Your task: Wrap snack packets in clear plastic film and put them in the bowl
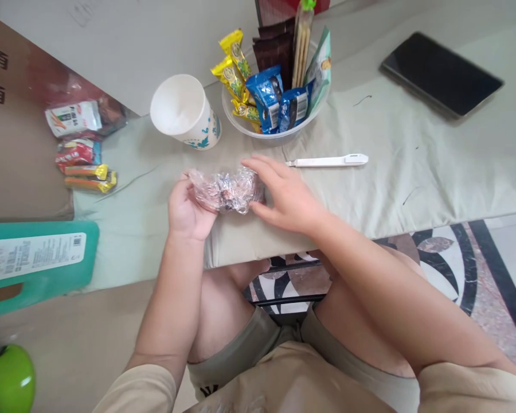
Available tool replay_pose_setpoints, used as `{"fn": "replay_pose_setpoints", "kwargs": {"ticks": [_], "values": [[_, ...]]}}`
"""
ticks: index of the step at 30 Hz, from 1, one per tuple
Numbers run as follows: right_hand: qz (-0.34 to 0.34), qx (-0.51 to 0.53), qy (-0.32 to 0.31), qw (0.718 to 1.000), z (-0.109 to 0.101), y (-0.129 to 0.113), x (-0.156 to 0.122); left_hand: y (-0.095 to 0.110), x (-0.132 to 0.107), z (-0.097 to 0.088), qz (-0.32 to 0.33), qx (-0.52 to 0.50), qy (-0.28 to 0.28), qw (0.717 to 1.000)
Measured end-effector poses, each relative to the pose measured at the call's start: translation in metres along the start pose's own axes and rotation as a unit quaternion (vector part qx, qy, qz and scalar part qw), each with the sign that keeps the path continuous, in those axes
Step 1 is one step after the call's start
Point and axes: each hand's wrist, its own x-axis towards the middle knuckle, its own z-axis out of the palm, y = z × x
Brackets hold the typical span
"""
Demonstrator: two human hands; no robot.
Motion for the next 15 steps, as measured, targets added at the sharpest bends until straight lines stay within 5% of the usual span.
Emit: {"fn": "replay_pose_setpoints", "kwargs": {"ticks": [4, 9, 15], "values": [[0.013, 0.001, 0.013, 1.000, 0.005, -0.003, 0.006, 0.005, -0.005, -0.001, 0.062, 0.005, -0.040, 0.997], [0.009, 0.019, 0.025, 0.999, 0.002, -0.006, 0.005, 0.001, -0.010, -0.004, 0.153, 0.185, -0.069, 0.968], [0.027, 0.059, -0.009, 0.998, -0.006, -0.004, 0.002, 0.001, -0.009, -0.003, 0.116, 0.116, -0.029, 0.986]]}}
